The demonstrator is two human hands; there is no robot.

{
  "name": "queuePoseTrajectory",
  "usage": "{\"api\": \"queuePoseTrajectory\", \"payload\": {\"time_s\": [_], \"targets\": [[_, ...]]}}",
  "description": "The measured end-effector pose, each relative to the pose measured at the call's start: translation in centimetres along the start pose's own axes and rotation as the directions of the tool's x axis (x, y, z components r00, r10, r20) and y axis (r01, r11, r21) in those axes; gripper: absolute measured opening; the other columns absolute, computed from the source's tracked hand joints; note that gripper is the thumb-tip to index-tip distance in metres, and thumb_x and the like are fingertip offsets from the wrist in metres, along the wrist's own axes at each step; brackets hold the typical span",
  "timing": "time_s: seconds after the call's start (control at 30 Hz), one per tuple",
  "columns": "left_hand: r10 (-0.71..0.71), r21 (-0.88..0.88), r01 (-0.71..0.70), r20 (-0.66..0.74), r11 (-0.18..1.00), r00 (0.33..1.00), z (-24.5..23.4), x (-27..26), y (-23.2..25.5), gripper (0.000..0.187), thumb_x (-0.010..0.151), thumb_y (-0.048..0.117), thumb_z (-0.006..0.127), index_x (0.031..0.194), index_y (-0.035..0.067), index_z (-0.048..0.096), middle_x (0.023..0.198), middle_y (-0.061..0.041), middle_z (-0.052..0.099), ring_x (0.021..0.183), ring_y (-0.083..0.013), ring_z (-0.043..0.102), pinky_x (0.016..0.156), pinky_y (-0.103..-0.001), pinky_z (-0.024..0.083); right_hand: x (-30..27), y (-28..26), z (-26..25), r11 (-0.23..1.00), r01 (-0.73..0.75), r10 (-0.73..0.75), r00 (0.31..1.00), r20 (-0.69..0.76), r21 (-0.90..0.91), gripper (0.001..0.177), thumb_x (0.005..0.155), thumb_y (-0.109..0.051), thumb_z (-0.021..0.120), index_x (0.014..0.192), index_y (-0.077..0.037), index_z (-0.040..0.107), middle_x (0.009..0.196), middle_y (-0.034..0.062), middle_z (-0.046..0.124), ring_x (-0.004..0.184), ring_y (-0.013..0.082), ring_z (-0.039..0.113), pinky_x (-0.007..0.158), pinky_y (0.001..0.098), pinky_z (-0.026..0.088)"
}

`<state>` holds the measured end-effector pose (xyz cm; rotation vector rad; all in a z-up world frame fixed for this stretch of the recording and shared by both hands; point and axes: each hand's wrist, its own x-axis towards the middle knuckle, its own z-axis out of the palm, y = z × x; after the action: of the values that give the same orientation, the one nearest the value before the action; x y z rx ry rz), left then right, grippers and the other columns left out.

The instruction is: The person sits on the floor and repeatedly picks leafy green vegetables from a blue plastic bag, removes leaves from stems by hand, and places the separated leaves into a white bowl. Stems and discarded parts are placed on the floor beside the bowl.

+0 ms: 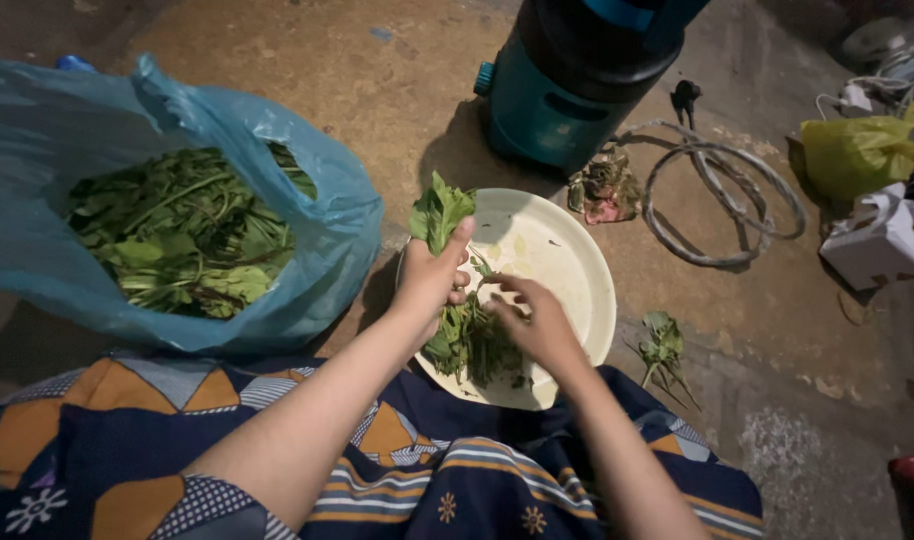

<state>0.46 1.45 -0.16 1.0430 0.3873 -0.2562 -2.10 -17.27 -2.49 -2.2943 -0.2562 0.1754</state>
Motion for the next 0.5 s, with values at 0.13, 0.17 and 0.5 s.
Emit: {"api": "queuePoseTrajectory", "payload": {"time_s": [0.13,0.17,0.5], "targets": [[0.053,0.052,-0.051,-0.051,0.997,0.997,0.2,-0.3,0.5,0.034,0.089,0.038,0.076,0.092,0.01,0.057,0.069,0.005,0.049,0.049,-0.0052,0.042,0.039,-0.024,0.031,-0.9,-0.8,2.0,0.914,0.154,-0.14,0.988,0.064,-0.376,0.026,0.089,-0.025,0.074,0.112,-0.013,0.078,0.105,0.0125,0.076,0.099,0.0328,0.067,0.082,0.0473,0.051],[0.072,0.08,-0.066,-0.068,0.995,0.995,0.1,-0.3,0.5,0.034,0.088,0.039,0.077,0.092,0.01,0.059,0.069,0.005,0.051,0.05,-0.0044,0.044,0.04,-0.023,0.033,-0.9,-0.9,1.8,0.933,0.095,-0.078,0.995,0.064,-0.347,0.024,0.091,-0.025,0.072,0.111,-0.013,0.078,0.106,0.0113,0.076,0.098,0.032,0.068,0.084,0.0453,0.052],[0.094,0.122,-0.083,-0.09,0.989,0.991,-0.2,0.0,0.0,0.03,0.086,0.033,0.08,0.094,0.009,0.065,0.069,0.005,0.05,0.052,-0.0053,0.043,0.043,-0.024,0.033,-0.4,-0.7,1.4,0.974,0.07,-0.043,0.991,0.13,-0.216,0.021,0.094,-0.019,0.067,0.11,-0.013,0.079,0.109,0.0101,0.076,0.098,0.0295,0.071,0.082,0.0401,0.053]]}}
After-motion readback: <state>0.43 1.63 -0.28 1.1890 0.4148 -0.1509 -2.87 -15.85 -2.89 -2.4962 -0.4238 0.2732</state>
